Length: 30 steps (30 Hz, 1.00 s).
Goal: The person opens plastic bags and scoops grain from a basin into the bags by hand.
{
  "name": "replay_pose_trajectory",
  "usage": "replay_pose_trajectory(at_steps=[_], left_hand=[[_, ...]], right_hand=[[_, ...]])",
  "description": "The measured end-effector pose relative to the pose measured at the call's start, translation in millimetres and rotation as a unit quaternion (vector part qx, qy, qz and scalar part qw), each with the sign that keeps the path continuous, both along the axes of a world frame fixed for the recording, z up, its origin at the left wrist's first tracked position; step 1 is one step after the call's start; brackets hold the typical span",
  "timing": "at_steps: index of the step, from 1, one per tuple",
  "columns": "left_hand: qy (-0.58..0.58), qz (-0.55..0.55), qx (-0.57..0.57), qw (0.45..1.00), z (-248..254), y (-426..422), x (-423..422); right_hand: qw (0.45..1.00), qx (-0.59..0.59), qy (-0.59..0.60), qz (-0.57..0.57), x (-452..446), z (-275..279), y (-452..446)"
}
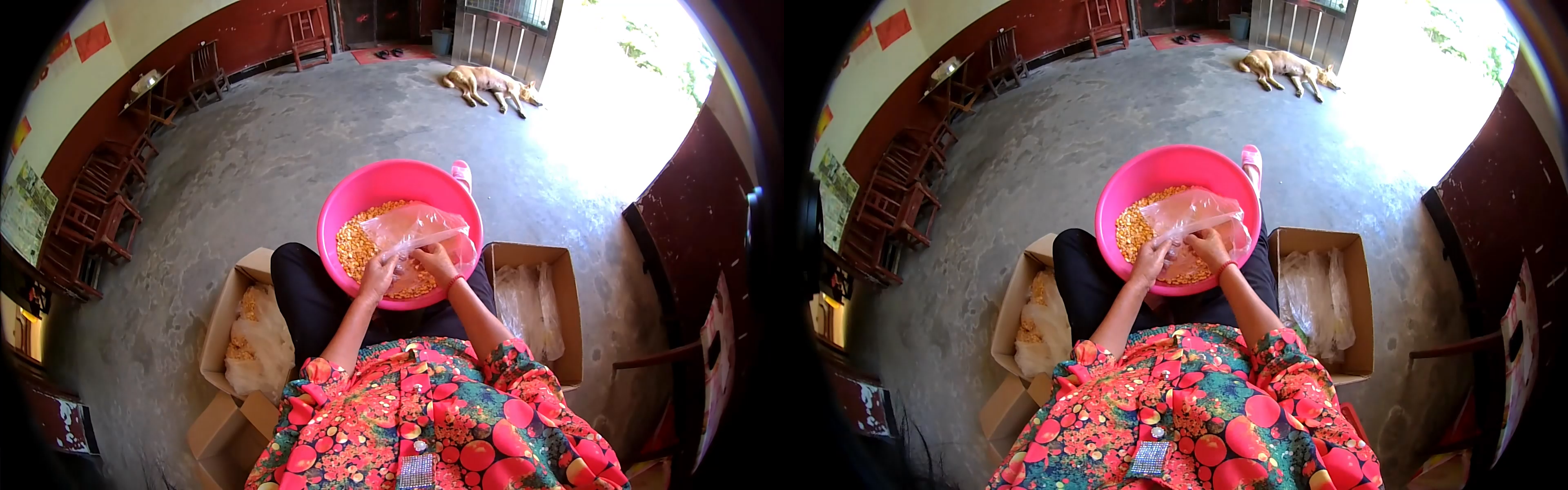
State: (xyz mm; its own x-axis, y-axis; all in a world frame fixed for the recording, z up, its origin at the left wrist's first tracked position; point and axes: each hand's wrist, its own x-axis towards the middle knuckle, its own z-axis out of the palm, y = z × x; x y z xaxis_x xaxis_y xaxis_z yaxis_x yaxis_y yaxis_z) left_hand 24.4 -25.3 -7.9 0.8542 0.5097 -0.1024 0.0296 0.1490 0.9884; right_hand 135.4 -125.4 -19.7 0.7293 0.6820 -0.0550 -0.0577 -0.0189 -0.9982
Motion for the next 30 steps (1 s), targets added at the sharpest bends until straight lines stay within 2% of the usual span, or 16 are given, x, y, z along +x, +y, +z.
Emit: replay_pose_trajectory(at_steps=[4, 5, 7, 8, 10, 11, 13, 14, 15, 17, 20, 24, 26, 30], left_hand=[[-0.011, 0.006, 0.015, 1.0, -2.8, 0.6, 0.7], [0.003, 0.003, 0.029, 1.0, -0.3, 1.6, -1.1], [0.002, 0.001, 0.025, 1.0, -2.2, 4.2, -1.5], [0.002, -0.002, 0.02, 1.0, -3.6, 4.8, -1.0], [-0.017, 0.01, 0.027, 0.999, -11.4, 6.1, 2.1], [-0.036, 0.023, 0.035, 0.998, -15.3, 6.5, 3.5], [-0.042, 0.022, 0.013, 0.999, -15.0, 4.7, 4.1], [-0.049, 0.022, -0.008, 0.999, -14.7, 4.2, 4.2], [-0.049, 0.021, -0.008, 0.999, -13.7, 4.4, 3.8], [-0.038, 0.01, 0.0, 0.999, -11.7, 5.0, 2.8], [-0.035, -0.003, 0.01, 0.999, -16.0, 6.2, 3.2], [-0.028, -0.004, -0.011, 1.0, -5.3, 1.5, -0.3], [-0.025, -0.029, 0.007, 0.999, -0.8, 1.4, -1.8], [-0.054, -0.024, 0.027, 0.998, 1.5, -1.3, -0.9]], right_hand=[[0.986, -0.062, 0.098, 0.117, -11.7, 37.8, -8.9], [0.986, -0.062, 0.098, 0.118, -12.5, 38.8, -8.8], [0.965, -0.113, 0.078, 0.221, -13.2, 40.1, -9.0], [0.965, -0.113, 0.078, 0.221, -13.9, 39.9, -8.9], [0.936, -0.171, 0.041, 0.305, -17.2, 38.3, -7.5], [0.936, -0.171, 0.041, 0.305, -19.2, 36.1, -6.1], [0.89, -0.26, -0.09, 0.363, -25.4, 37.4, -2.3], [0.866, -0.309, -0.118, 0.376, -25.0, 40.2, -1.6], [0.866, -0.308, -0.118, 0.376, -22.3, 28.7, 0.1], [0.846, -0.236, -0.334, 0.342, -12.4, -13.0, 7.1], [0.872, -0.206, -0.329, 0.298, -2.7, -43.4, 13.7], [0.871, -0.222, -0.342, 0.274, -5.5, -29.4, 9.9], [0.842, -0.279, -0.409, 0.215, -2.5, -39.2, 13.1], [0.834, -0.299, -0.427, 0.181, -11.0, -18.3, 10.3]])
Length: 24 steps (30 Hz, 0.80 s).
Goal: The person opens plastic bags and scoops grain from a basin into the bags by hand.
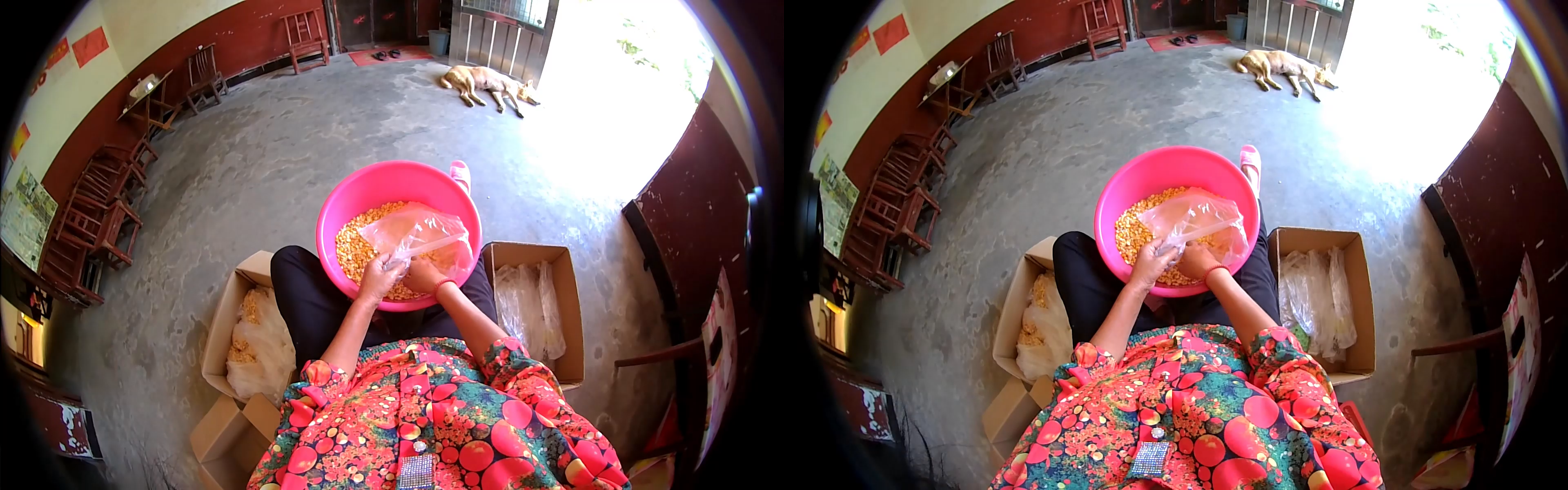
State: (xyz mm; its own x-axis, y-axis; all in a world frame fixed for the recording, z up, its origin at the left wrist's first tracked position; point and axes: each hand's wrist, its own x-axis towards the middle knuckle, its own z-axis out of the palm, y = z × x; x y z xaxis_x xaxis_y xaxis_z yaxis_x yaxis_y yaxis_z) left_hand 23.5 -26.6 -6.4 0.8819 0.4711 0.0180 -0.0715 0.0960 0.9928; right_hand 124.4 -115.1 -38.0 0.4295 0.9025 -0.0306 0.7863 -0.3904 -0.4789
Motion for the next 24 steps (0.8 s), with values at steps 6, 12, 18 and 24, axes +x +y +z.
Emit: replay_pose_trajectory(at_steps=[6, 12, 18, 24], left_hand=[[0.009, -0.037, -0.033, 0.999, 3.4, -0.1, -2.3], [0.021, -0.038, -0.026, 0.999, 8.0, -2.1, -4.2], [0.023, -0.025, -0.031, 0.999, 2.9, -1.2, -2.9], [0.002, 0.042, -0.031, 0.999, -11.2, 5.1, 0.7]], right_hand=[[0.996, -0.091, 0.008, 0.006, 8.2, -45.8, 7.2], [0.988, 0.004, 0.061, 0.143, -6.4, -6.1, 1.7], [0.984, 0.006, 0.125, 0.125, -1.0, -7.2, 0.9], [0.942, -0.053, 0.32, 0.082, -12.9, 59.5, -11.9]])
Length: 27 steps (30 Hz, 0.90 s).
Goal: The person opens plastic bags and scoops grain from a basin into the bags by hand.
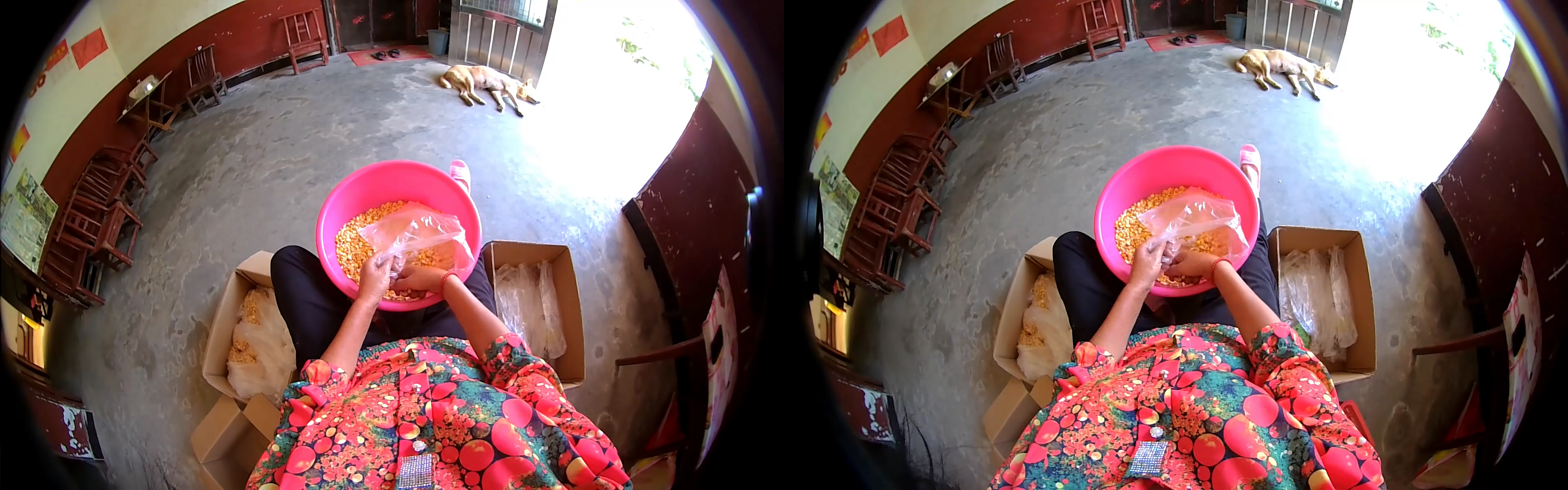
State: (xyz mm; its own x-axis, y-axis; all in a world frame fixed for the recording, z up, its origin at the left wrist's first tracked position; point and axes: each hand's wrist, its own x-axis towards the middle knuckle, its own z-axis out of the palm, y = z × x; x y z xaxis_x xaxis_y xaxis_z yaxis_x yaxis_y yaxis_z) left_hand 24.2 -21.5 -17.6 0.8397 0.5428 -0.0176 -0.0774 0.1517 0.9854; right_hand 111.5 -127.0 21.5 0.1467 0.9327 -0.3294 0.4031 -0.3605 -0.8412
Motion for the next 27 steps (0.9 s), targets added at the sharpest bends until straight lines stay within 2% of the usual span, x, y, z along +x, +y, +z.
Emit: replay_pose_trajectory(at_steps=[2, 3, 5, 6, 8, 9, 11, 12, 14, 15, 17, 18, 21, 23, 27], left_hand=[[0.012, 0.047, 0.044, 0.998, 5.3, -1.4, -1.1], [0.012, 0.046, 0.044, 0.998, 1.4, -0.3, 0.1], [-0.006, 0.082, 0.081, 0.993, -8.1, 2.8, 3.2], [-0.006, 0.081, 0.081, 0.993, -7.6, 3.1, 3.0], [0.003, 0.073, 0.089, 0.993, -6.4, 3.8, 2.6], [0.003, 0.073, 0.088, 0.993, -6.6, 3.4, 3.3], [-0.007, 0.089, 0.084, 0.992, -7.1, 2.2, 4.5], [-0.007, 0.089, 0.084, 0.992, -4.2, 1.7, 3.9], [0.004, 0.058, 0.063, 0.996, 3.6, -0.5, 1.6], [0.005, 0.058, 0.062, 0.996, -0.8, 0.8, 2.4], [0.048, 0.03, 0.082, 0.995, -10.5, 4.6, 5.0], [0.049, 0.03, 0.082, 0.995, -10.6, 4.7, 5.4], [0.022, 0.015, 0.072, 0.997, -10.8, 4.2, 5.5], [0.051, 0.001, 0.069, 0.996, -9.7, 4.3, 4.3], [0.045, 0.002, 0.03, 0.999, -2.0, 1.2, 1.8]], right_hand=[[0.981, -0.07, 0.177, -0.041, 3.9, -5.2, -2.0], [0.981, -0.07, 0.177, -0.041, 6.0, -3.2, -3.2], [0.945, -0.064, 0.315, -0.065, 10.9, 2.5, -4.6], [0.945, -0.064, 0.315, -0.065, 11.0, 2.0, -5.3], [0.913, 0.014, 0.361, -0.188, 11.0, 0.0, -6.3], [0.914, 0.014, 0.36, -0.188, 14.3, -1.5, -7.5], [0.874, 0.042, 0.422, -0.239, 23.5, -7.9, -9.0], [0.874, 0.041, 0.422, -0.238, 25.9, -16.4, -6.5], [0.846, 0.141, 0.364, -0.362, 29.4, -32.9, -2.6], [0.847, 0.14, 0.364, -0.362, 29.1, -33.0, -2.7], [0.788, 0.227, 0.364, -0.442, 29.0, -32.6, -2.9], [0.788, 0.227, 0.364, -0.442, 28.6, -32.0, -3.3], [0.819, 0.287, 0.32, -0.381, 25.3, -34.0, -2.6], [0.853, 0.344, 0.166, -0.357, 21.7, -39.9, 3.7], [0.879, 0.328, 0.075, -0.338, 20.0, -34.6, 1.2]])
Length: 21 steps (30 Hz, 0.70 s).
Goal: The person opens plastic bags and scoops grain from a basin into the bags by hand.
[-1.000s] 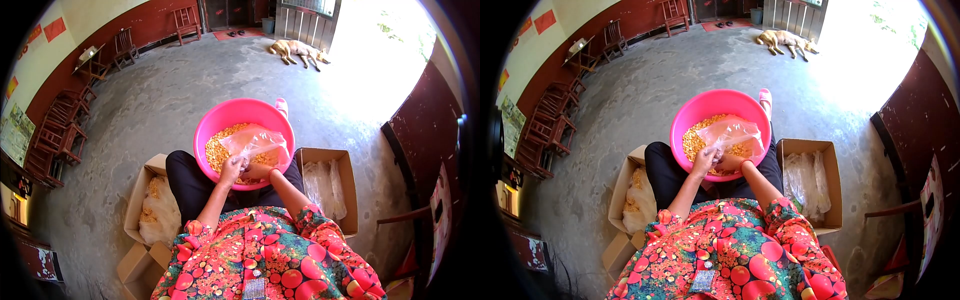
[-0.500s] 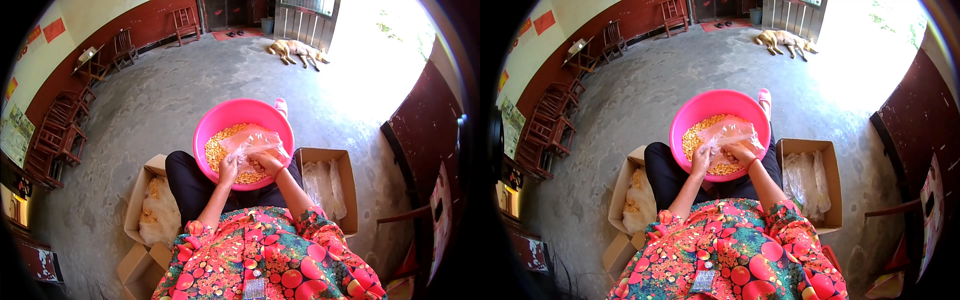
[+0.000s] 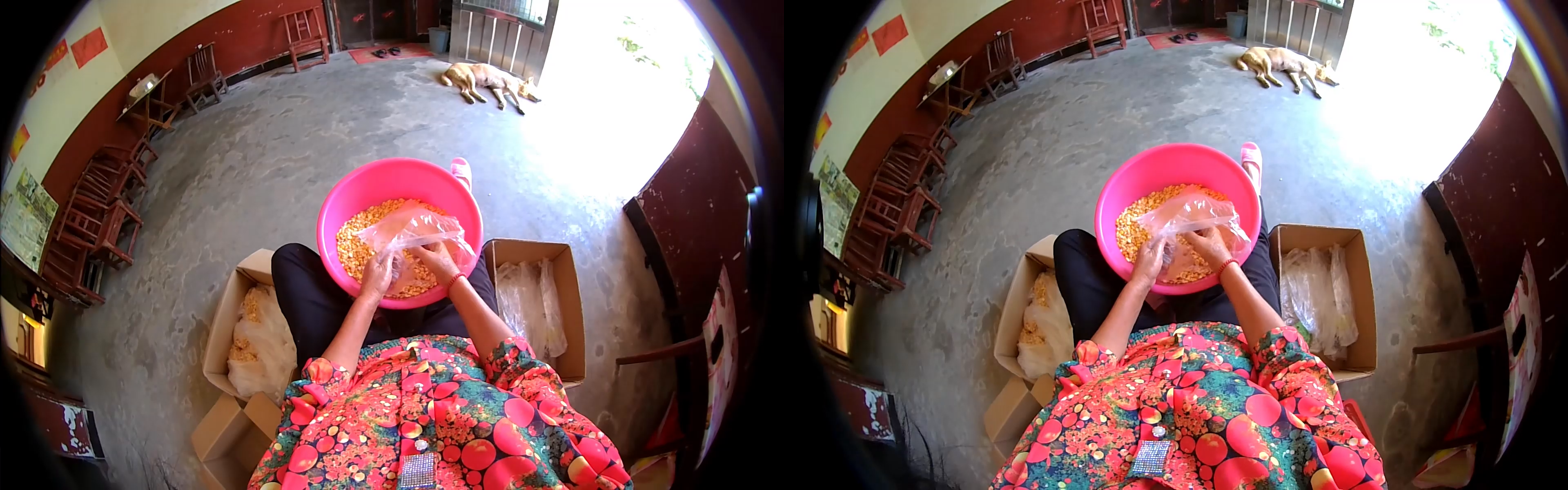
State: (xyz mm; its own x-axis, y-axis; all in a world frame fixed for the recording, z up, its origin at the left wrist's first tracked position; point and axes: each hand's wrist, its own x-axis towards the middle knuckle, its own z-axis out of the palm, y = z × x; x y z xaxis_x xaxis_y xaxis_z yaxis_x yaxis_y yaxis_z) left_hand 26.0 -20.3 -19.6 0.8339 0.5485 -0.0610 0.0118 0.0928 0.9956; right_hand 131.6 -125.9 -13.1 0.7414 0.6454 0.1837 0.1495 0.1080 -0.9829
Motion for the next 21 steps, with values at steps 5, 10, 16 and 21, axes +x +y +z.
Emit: replay_pose_trajectory(at_steps=[5, 10, 16, 21], left_hand=[[-0.014, 0.066, -0.002, 0.998, 11.5, -3.6, -2.8], [-0.054, 0.097, 0.003, 0.994, 7.9, -3.3, -1.4], [-0.061, 0.081, -0.017, 0.995, 14.3, -4.0, -5.1], [-0.078, 0.033, -0.046, 0.995, 12.5, -2.2, -4.8]], right_hand=[[0.964, -0.089, 0.184, 0.171, -8.5, 34.4, -10.5], [0.915, -0.233, 0.108, 0.313, -17.7, 37.1, -7.8], [0.845, -0.292, -0.301, 0.332, -12.0, -7.4, 4.2], [0.846, -0.324, -0.377, 0.195, -8.1, -32.0, 9.6]])
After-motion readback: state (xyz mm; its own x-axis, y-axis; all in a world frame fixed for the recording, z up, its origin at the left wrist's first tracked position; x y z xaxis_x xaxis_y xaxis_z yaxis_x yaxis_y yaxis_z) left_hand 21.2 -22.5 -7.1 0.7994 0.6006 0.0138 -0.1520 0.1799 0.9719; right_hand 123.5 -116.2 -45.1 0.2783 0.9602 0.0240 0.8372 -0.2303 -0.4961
